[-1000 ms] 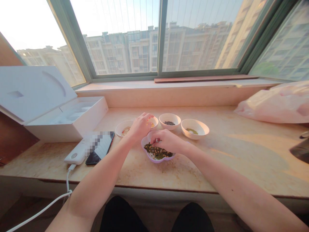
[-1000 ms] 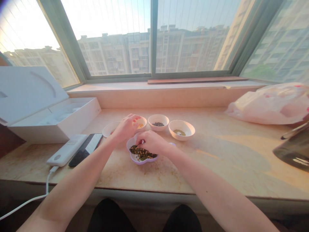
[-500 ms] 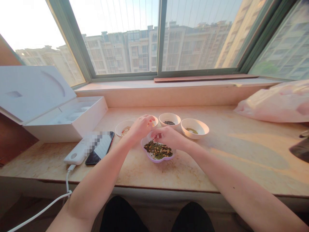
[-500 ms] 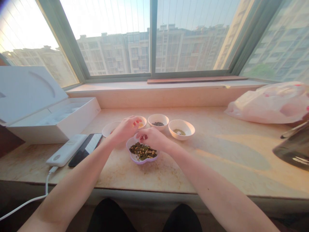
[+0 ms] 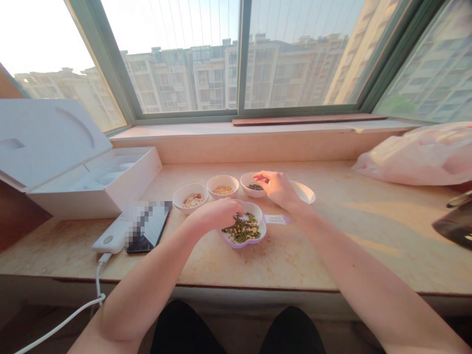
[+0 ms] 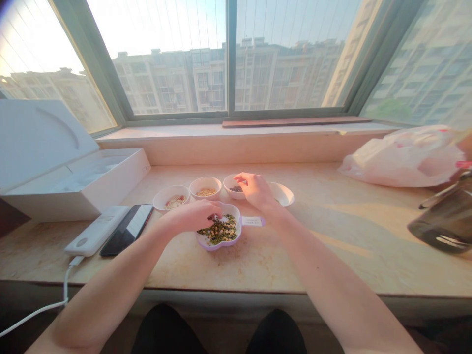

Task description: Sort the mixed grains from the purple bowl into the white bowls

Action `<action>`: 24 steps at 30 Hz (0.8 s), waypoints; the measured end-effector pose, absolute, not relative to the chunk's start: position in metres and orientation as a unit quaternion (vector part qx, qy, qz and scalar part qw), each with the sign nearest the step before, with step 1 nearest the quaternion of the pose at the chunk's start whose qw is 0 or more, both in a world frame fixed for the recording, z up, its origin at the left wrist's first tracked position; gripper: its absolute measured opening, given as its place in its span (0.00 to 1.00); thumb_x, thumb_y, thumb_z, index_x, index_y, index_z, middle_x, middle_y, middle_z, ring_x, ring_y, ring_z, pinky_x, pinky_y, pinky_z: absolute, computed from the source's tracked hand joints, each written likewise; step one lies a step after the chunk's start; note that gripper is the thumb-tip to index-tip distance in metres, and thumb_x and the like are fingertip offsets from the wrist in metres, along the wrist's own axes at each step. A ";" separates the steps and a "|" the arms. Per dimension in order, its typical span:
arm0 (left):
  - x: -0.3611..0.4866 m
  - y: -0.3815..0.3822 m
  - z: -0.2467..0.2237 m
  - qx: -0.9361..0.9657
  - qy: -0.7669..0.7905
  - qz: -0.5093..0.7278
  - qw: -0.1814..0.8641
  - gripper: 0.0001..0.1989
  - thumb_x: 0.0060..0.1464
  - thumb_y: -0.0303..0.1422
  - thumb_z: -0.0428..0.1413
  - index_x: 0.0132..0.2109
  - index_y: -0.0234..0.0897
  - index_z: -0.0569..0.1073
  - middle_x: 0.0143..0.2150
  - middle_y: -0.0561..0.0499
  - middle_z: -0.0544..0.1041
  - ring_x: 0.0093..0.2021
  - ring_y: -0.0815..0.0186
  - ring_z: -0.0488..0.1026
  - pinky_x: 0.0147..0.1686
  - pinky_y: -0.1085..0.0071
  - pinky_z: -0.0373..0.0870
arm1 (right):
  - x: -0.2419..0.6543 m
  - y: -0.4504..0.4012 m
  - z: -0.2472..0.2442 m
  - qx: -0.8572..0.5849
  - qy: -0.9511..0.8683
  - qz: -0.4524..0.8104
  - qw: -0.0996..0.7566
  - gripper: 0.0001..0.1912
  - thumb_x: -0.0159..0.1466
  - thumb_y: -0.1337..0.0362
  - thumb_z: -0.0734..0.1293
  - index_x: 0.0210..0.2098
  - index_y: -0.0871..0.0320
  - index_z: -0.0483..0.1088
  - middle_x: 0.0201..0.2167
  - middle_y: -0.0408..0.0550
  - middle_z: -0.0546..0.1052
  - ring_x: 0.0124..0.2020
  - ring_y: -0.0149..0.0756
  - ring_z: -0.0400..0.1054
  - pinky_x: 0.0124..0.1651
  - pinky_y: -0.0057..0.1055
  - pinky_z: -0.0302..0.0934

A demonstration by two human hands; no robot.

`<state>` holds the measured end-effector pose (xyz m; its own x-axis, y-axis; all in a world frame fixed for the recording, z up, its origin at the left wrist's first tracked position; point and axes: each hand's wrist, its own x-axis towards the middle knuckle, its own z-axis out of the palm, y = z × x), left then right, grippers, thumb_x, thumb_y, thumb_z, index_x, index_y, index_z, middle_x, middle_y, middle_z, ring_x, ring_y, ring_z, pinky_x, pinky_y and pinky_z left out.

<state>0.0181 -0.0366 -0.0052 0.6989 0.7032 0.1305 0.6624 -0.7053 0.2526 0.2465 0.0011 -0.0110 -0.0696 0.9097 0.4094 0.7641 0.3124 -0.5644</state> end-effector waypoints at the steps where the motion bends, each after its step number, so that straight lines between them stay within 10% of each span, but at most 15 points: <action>1: 0.018 -0.037 -0.005 0.925 0.354 0.085 0.108 0.17 0.48 0.19 0.55 0.37 0.45 0.82 0.40 0.52 0.83 0.39 0.64 0.79 0.44 0.73 0.72 | 0.247 0.002 -0.011 -0.589 -0.720 0.097 0.354 0.14 0.67 0.69 0.65 0.46 0.53 0.81 0.47 0.47 0.84 0.45 0.41 0.77 0.51 0.37 0.70; 24: 0.027 -0.038 -0.007 0.941 0.317 0.049 0.107 0.15 0.47 0.15 0.51 0.34 0.40 0.73 0.38 0.51 0.78 0.39 0.62 0.76 0.38 0.69 0.68 | 0.243 -0.005 -0.004 -0.648 -0.701 0.087 0.286 0.16 0.69 0.63 0.65 0.54 0.54 0.78 0.51 0.52 0.82 0.50 0.47 0.75 0.53 0.40 0.66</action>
